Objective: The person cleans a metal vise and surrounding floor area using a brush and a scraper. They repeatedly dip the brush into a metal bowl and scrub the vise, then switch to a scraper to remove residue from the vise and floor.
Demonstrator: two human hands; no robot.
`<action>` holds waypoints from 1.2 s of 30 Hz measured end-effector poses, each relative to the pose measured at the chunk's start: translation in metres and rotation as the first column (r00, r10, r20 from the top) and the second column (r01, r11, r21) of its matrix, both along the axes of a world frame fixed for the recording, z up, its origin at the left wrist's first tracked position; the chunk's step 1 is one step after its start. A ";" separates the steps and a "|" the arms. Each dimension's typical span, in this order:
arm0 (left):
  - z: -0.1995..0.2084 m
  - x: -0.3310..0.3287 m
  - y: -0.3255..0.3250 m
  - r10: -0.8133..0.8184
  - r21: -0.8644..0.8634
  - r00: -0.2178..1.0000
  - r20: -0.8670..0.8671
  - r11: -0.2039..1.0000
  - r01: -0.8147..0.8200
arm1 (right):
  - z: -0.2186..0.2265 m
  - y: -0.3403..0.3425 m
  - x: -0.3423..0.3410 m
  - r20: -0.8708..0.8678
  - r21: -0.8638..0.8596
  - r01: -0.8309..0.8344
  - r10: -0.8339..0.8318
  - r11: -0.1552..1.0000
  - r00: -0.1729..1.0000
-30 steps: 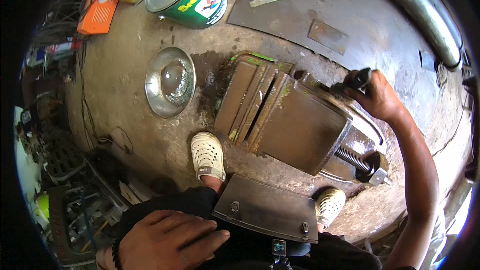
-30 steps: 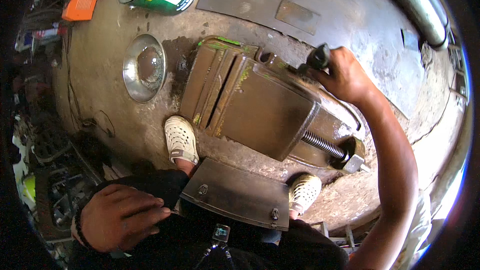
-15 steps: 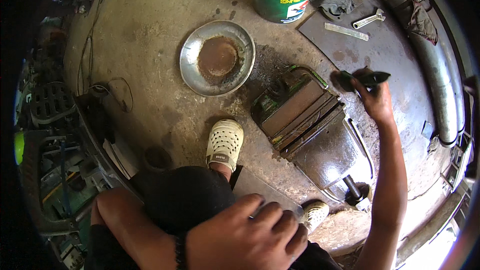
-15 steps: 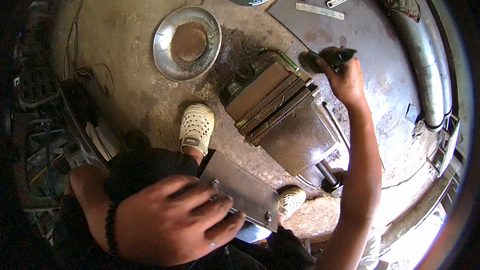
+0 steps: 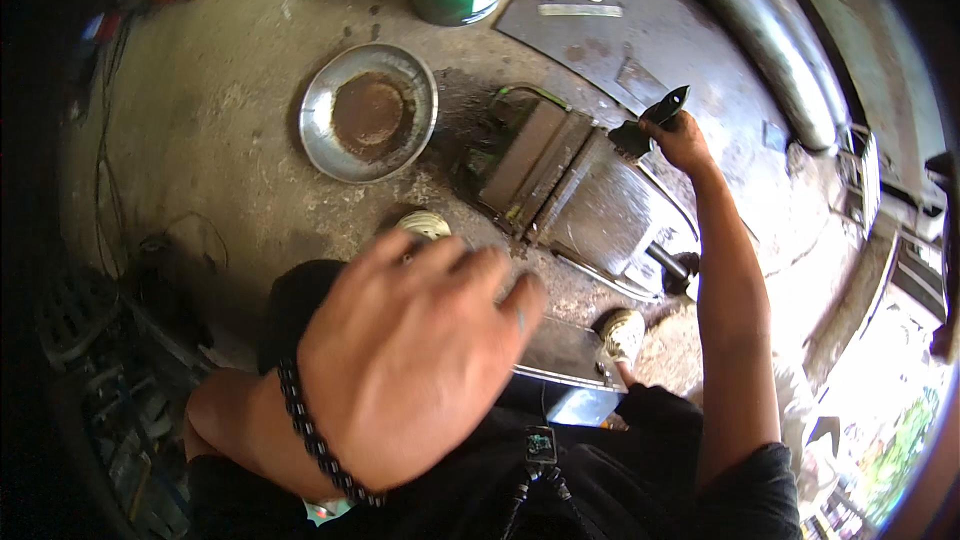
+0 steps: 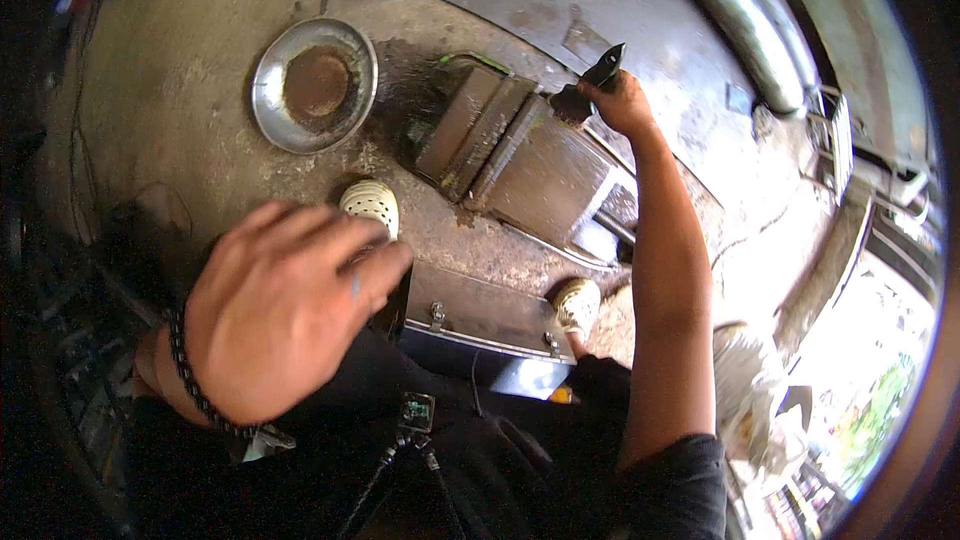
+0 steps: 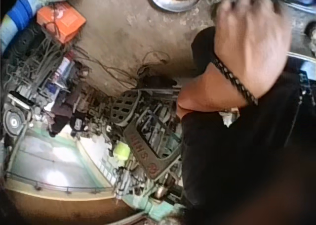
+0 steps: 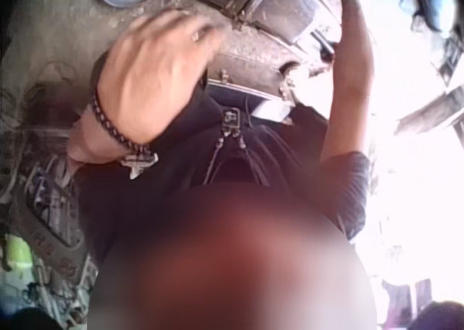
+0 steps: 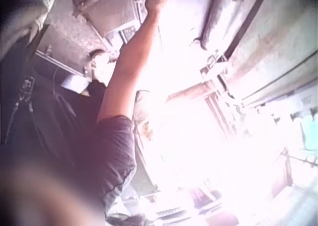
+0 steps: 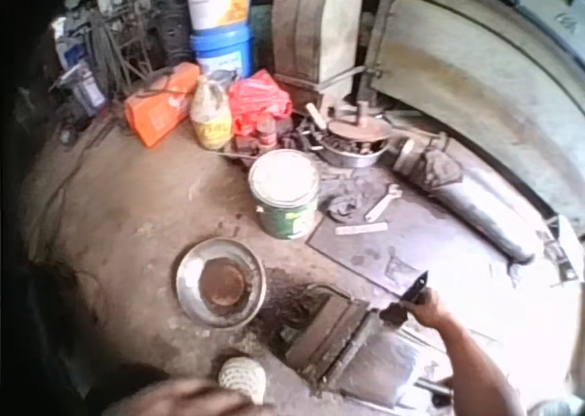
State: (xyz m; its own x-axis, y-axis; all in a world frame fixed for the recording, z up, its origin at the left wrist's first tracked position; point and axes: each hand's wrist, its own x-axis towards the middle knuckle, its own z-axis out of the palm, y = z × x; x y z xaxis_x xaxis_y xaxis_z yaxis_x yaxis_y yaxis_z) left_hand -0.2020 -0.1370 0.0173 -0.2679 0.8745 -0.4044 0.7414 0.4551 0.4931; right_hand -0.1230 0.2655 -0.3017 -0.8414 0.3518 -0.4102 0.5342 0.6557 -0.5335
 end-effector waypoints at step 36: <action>-0.094 0.050 0.137 -0.140 0.442 0.973 -0.186 0.872 0.210 | 0.425 -0.062 0.409 -0.585 0.190 0.712 -0.505 0.676 0.635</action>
